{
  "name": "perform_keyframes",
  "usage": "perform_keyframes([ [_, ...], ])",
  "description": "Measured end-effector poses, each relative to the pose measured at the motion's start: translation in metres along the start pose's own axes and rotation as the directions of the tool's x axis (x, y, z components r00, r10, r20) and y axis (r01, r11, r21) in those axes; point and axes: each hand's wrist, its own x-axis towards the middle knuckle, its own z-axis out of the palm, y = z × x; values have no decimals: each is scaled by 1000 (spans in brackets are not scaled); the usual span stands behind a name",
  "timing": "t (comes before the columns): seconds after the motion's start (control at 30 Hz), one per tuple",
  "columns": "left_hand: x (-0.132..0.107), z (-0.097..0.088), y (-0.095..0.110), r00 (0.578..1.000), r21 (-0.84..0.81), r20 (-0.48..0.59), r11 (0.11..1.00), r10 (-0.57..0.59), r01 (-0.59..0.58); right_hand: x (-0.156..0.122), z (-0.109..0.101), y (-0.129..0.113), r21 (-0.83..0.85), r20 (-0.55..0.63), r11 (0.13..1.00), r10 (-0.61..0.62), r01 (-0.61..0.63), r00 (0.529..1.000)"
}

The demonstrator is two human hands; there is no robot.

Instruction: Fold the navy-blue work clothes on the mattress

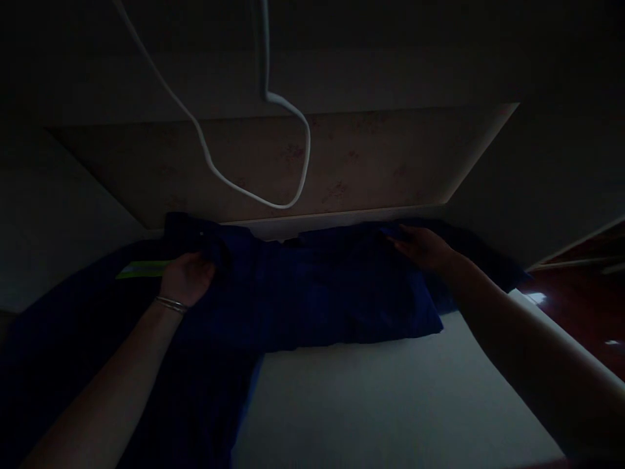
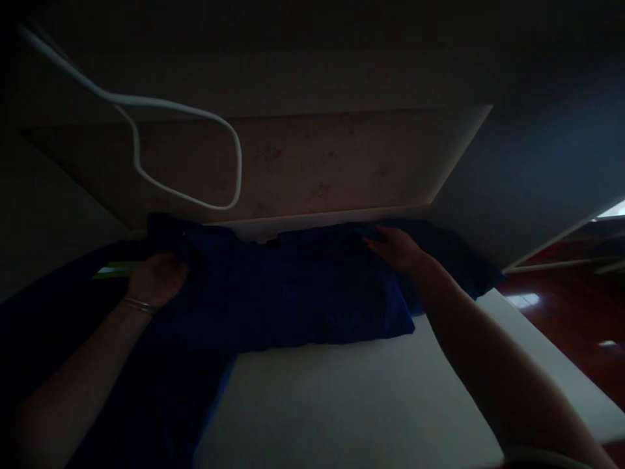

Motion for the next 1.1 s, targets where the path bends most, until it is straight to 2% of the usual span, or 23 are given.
perform_keyframes([
  [0.1, 26, 14, -12, 998, -84, 50, 996, -30, 35, 35, 15, -1, 138, 15, 989, 42, -44, 999],
  [0.17, 40, 23, -25, 995, 2, 59, 997, -79, 79, 51, 20, 4, 169, 72, 985, 33, -45, 997],
  [0.23, 52, 30, -38, 991, 163, 29, 979, -128, 121, 61, 20, 13, 59, 99, 998, -4, -2, 995],
  [0.33, 67, 32, -47, 989, 398, -46, 906, -139, 145, 63, 9, 26, -189, 17, 981, -42, 44, 999],
  [0.4, 72, 31, -42, 993, 552, -73, 826, -92, 117, 57, -3, 33, -293, -70, 956, -54, 31, 996],
  [0.47, 71, 32, -30, 997, 649, -76, 759, 2, 48, 48, -14, 36, -417, -144, 908, -107, 37, 984],
  [0.53, 62, 37, -16, 979, 764, -20, 635, 201, -115, 39, -19, 36, -626, -138, 773, -234, 98, 962],
  [0.57, 56, 41, -10, 944, 823, 80, 512, 321, -244, 35, -18, 35, -725, -77, 671, -301, 154, 950],
  [0.6, 50, 46, -5, 879, 853, 239, 343, 412, -393, 32, -14, 34, -797, 18, 561, -347, 223, 938],
  [0.63, 44, 52, -2, 788, 829, 427, 155, 444, -537, 30, -7, 32, -833, 128, 467, -359, 297, 925],
  [0.67, 39, 58, 0, 684, 756, 596, -7, 420, -654, 29, 3, 31, -833, 238, 411, -338, 371, 910],
  [0.7, 37, 64, 0, 592, 669, 713, -114, 375, -734, 28, 15, 29, -817, 339, 373, -305, 439, 890],
  [0.73, 36, 70, -1, 525, 603, 778, -179, 343, -777, 29, 29, 28, -796, 425, 342, -271, 500, 863],
  [0.77, 38, 75, -2, 489, 573, 803, -213, 341, -791, 30, 44, 27, -771, 500, 306, -251, 558, 829],
  [0.8, 42, 80, -3, 482, 579, 795, -223, 369, -784, 31, 60, 27, -740, 573, 252, -250, 624, 781],
  [0.87, 58, 89, -3, 515, 628, 745, -182, 424, -757, 35, 92, 30, -661, 701, 83, -286, 746, 653],
  [0.93, 80, 97, 1, 625, 698, 675, -65, 393, -713, 42, 120, 35, -591, 784, -95, -299, 801, 543],
  [0.97, 92, 101, 4, 690, 738, 633, -4, 351, -675, 47, 130, 39, -581, 800, -158, -295, 799, 523],
  [1.0, 104, 105, 8, 747, 775, 590, 42, 306, -630, 54, 138, 43, -596, 794, -198, -289, 778, 535],
  [1.03, 116, 108, 11, 793, 810, 546, 72, 270, -582, 61, 143, 47, -633, 769, -218, -287, 743, 571],
  [1.1, 134, 115, 17, 855, 867, 460, 89, 240, -491, 78, 147, 54, -729, 684, -223, -286, 647, 671],
])
